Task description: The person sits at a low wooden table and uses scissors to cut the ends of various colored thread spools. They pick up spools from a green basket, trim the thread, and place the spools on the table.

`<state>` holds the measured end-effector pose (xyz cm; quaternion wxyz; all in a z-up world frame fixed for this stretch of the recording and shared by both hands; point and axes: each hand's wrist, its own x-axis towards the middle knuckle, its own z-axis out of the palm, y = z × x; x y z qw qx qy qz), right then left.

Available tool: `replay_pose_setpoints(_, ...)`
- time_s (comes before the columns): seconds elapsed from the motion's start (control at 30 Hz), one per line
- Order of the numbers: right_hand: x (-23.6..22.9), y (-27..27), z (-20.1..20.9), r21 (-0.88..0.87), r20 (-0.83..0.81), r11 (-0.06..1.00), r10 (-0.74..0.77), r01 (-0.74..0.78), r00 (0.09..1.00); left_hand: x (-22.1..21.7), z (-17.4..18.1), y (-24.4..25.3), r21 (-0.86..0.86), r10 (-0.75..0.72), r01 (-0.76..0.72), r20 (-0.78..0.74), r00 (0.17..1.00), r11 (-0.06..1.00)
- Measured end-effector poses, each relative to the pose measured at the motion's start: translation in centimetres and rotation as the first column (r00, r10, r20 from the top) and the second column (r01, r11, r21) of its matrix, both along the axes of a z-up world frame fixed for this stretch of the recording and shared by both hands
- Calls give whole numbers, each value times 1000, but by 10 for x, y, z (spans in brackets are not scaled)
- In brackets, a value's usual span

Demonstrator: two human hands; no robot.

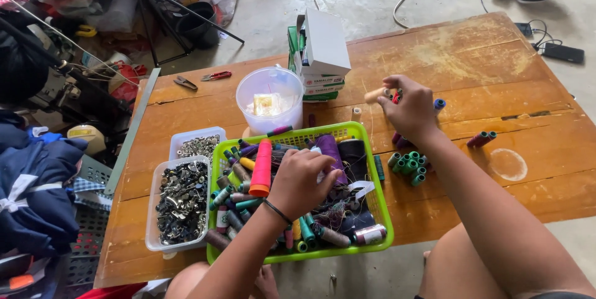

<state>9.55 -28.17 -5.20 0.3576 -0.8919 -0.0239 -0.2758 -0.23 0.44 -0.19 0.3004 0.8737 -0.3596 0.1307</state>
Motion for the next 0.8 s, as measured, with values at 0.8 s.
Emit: replay_pose_setpoints(0.8,21,31,-30,-282,-552,952,-62,-116,832,16,-8,15,89,193,-192,-8,981,977)
